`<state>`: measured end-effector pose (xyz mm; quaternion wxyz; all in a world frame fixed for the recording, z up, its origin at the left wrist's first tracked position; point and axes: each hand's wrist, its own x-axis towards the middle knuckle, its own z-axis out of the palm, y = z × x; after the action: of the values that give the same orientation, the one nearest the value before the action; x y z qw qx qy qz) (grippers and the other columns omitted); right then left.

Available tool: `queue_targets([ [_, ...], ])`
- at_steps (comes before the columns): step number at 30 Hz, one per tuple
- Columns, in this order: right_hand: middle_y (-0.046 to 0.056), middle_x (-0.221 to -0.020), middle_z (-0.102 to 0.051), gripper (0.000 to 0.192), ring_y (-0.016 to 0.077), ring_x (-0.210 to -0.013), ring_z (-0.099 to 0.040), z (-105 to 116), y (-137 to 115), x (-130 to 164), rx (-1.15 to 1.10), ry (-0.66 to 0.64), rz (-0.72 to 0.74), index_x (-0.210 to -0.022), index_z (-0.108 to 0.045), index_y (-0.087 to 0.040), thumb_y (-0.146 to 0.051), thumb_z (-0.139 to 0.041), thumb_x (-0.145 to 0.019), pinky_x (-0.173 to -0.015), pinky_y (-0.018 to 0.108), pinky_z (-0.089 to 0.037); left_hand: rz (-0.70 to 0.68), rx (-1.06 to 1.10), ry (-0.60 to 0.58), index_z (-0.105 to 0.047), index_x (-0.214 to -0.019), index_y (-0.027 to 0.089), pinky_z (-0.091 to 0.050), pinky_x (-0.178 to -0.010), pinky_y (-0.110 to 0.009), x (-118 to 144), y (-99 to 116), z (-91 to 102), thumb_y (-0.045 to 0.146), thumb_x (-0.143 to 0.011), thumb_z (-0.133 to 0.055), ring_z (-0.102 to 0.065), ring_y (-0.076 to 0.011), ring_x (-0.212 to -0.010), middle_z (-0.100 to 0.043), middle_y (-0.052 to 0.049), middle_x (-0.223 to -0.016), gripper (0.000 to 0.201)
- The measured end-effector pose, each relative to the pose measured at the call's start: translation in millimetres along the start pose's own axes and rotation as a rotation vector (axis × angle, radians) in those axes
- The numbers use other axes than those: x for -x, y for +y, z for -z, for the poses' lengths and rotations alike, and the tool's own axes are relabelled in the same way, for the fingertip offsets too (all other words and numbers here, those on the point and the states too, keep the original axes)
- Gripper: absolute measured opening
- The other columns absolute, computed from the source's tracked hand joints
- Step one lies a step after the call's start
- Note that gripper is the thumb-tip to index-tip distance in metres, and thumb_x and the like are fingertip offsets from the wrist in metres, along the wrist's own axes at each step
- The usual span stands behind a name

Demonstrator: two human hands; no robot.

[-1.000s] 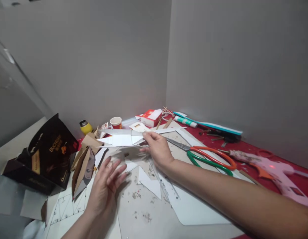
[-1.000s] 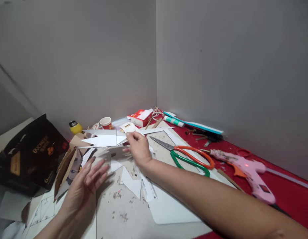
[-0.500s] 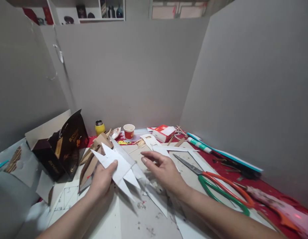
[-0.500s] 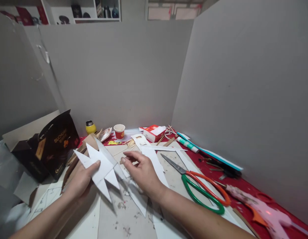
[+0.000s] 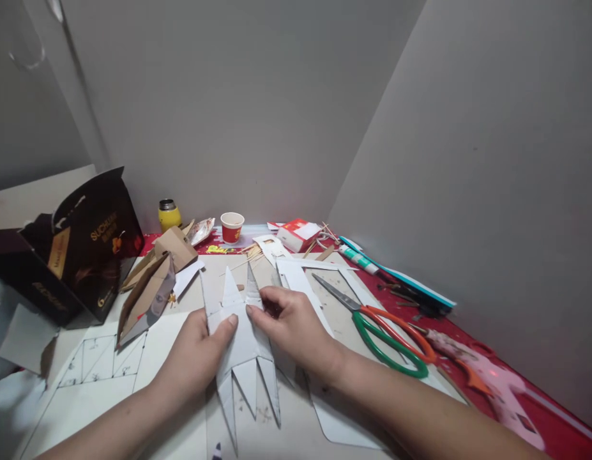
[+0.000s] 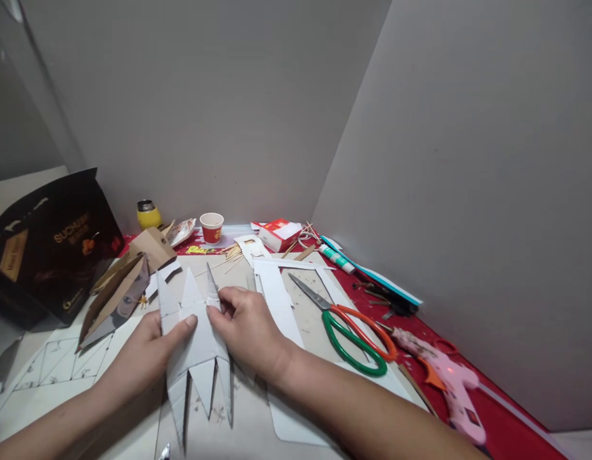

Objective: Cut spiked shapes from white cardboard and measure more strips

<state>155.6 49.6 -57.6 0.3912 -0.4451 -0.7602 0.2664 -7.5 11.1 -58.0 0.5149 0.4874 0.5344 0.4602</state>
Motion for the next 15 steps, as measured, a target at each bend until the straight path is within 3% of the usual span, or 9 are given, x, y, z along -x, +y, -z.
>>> queue_targets([
  [4,0.001,-0.065,-0.051,0.019,0.0163,-0.060,-0.047,-4,-1,9,0.219,0.016,0.146,-0.066,-0.050,-0.020,-0.019,-0.052,-0.085,-0.059,0.029,-0.036,-0.029,-0.152,0.004,-0.073,-0.098,0.014,-0.052,-0.074,-0.036,5,5,-0.6,0.032,-0.084,-0.060,-0.069,-0.0266,-0.081,-0.077,-0.008,-0.087,0.027],
  [7,0.008,-0.077,-0.059,0.019,0.0199,-0.067,-0.054,-6,-1,14,0.396,-0.070,0.231,-0.085,-0.061,-0.013,-0.017,-0.043,-0.091,-0.064,0.031,-0.041,-0.023,-0.223,-0.023,-0.073,-0.097,0.013,-0.051,-0.078,-0.037,5,3,1.0,0.032,-0.084,-0.058,-0.068,-0.0278,-0.084,-0.076,-0.008,-0.087,0.027],
  [10,0.010,-0.081,-0.062,0.019,0.0218,-0.072,-0.057,-7,-1,13,0.343,-0.140,0.175,-0.089,-0.063,-0.011,-0.017,-0.044,-0.089,-0.068,0.033,-0.043,0.030,-0.186,-0.030,-0.071,-0.100,0.012,-0.051,-0.078,-0.037,1,-3,2.4,0.033,-0.084,-0.058,-0.068,-0.0288,-0.088,-0.076,-0.010,-0.087,0.029],
  [15,0.001,-0.067,-0.056,0.015,0.0151,-0.065,-0.052,-2,0,0,0.123,-0.122,0.002,-0.067,-0.053,-0.017,-0.016,-0.050,-0.082,-0.062,0.025,-0.039,0.083,-0.049,-0.024,-0.067,-0.111,0.011,-0.053,-0.073,-0.036,-2,-7,2.6,0.036,-0.083,-0.062,-0.069,-0.0268,-0.081,-0.076,-0.011,-0.092,0.038],
])
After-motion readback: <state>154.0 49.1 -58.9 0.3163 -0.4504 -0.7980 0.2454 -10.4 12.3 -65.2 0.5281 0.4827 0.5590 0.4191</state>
